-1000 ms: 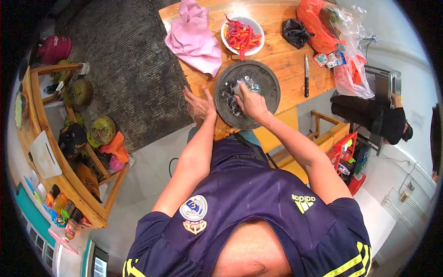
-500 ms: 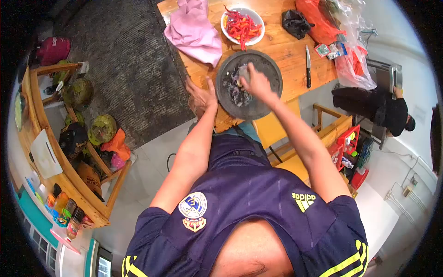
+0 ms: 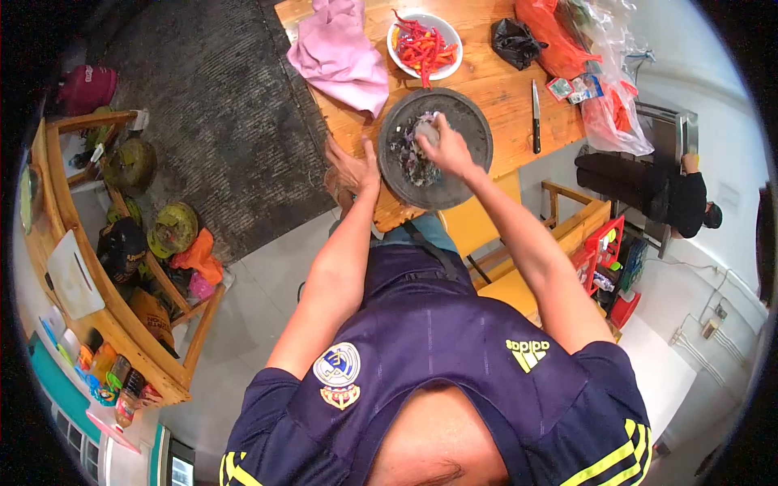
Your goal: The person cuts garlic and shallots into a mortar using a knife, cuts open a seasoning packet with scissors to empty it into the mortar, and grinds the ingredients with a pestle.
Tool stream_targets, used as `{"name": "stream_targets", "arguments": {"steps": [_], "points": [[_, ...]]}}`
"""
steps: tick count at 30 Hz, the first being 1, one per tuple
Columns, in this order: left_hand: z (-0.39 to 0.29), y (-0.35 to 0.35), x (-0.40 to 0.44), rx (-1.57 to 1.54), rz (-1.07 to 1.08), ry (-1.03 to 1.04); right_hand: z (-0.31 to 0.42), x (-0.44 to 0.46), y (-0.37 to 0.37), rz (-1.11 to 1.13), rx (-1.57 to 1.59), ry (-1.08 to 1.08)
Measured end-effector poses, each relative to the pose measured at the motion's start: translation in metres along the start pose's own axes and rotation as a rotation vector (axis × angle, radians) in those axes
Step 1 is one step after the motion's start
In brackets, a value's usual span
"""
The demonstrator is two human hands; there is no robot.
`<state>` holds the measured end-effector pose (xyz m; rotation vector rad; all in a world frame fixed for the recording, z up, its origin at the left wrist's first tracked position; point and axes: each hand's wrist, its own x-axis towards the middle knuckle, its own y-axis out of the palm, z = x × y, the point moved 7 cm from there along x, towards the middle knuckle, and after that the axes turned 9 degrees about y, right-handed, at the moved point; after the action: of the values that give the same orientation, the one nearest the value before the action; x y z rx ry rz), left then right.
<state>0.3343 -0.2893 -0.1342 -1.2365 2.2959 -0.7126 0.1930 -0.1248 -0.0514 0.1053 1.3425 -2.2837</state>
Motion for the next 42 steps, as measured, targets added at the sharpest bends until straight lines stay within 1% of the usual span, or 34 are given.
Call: {"name": "stream_targets", "arguments": {"steps": [1,2,4,5,8,9,10,12,14,15,18,19,20,21,22,23,24,26,27,29,30,32,33,34,36,37,40,41,42], "points": [[-0.005,-0.006,-0.002,0.008,0.042,-0.035,0.002,0.000,-0.004,0.043,-0.040,0.029],[-0.009,-0.006,0.000,0.007,0.068,-0.069,0.006,-0.010,-0.002,0.039,-0.135,0.059],[-0.004,0.002,0.005,0.024,0.031,-0.050,0.024,-0.029,0.009,0.029,-0.314,0.098],[0.002,0.004,0.001,0.045,0.029,-0.041,0.029,-0.029,0.009,0.056,-0.289,0.058],[-0.008,-0.004,0.000,0.022,0.042,-0.071,0.026,-0.002,0.003,0.044,-0.304,0.071],[-0.010,-0.005,0.000,-0.010,0.036,-0.039,0.011,0.016,0.006,0.097,-0.268,0.094],[-0.011,-0.007,0.000,-0.029,0.005,0.032,-0.013,0.036,0.013,0.136,-0.163,0.068],[-0.011,-0.008,-0.005,-0.065,-0.063,0.165,-0.014,0.027,0.011,0.143,-0.112,0.105],[-0.005,-0.009,-0.022,0.025,-0.076,0.126,0.017,-0.014,0.010,0.032,-0.305,0.077],[0.000,-0.013,-0.034,0.078,-0.078,0.102,0.016,-0.015,0.009,0.029,-0.282,0.075],[0.013,-0.011,-0.057,0.039,-0.029,0.028,-0.016,0.037,0.009,0.052,-0.149,-0.105],[0.014,-0.011,-0.053,0.035,-0.023,0.039,-0.016,0.039,0.001,0.510,0.163,0.394],[0.014,-0.011,-0.054,0.020,-0.014,0.052,-0.029,0.044,0.012,0.854,0.076,0.447],[0.014,-0.008,-0.050,-0.001,-0.021,0.063,-0.026,0.050,0.012,0.559,0.024,0.263],[0.019,-0.005,-0.052,-0.014,-0.027,0.058,-0.016,0.031,0.016,0.280,-0.022,0.081],[0.027,0.001,-0.052,0.014,-0.084,0.132,0.010,-0.001,0.017,0.083,-0.197,-0.109],[0.028,-0.002,-0.056,0.033,-0.050,0.061,0.031,-0.031,0.017,0.169,-0.225,-0.069],[0.009,-0.010,-0.054,0.063,0.028,-0.045,0.034,-0.040,0.024,0.194,-0.276,-0.083],[0.011,-0.009,-0.054,0.093,0.062,-0.043,0.032,-0.039,0.022,0.182,-0.246,-0.048],[0.009,-0.009,-0.054,0.086,0.031,-0.022,0.031,-0.014,0.013,0.141,-0.193,-0.004],[0.009,-0.009,-0.054,0.085,0.011,-0.007,0.020,0.010,0.016,0.084,-0.209,-0.090],[0.012,-0.011,-0.058,0.105,0.013,0.008,0.003,0.028,0.008,0.514,0.077,0.148],[0.009,-0.014,-0.060,0.121,-0.004,0.034,-0.022,0.027,0.029,0.427,0.104,-0.035],[0.005,-0.013,-0.055,0.131,-0.026,0.055,-0.009,-0.002,0.019,0.197,-0.122,-0.081],[0.003,-0.014,-0.057,0.125,0.003,0.006,0.012,-0.034,0.023,0.165,-0.314,-0.050],[0.005,-0.016,-0.060,0.139,0.013,0.007,0.024,-0.034,0.012,0.303,-0.284,0.076],[-0.001,-0.012,-0.053,0.119,-0.014,0.025,0.005,0.023,0.006,0.114,-0.073,-0.035],[0.003,-0.015,-0.053,0.114,-0.024,0.022,-0.006,0.021,0.011,0.128,-0.024,-0.051],[0.003,-0.015,-0.051,0.125,-0.024,0.028,-0.001,0.006,0.013,0.142,-0.098,-0.016]]}}
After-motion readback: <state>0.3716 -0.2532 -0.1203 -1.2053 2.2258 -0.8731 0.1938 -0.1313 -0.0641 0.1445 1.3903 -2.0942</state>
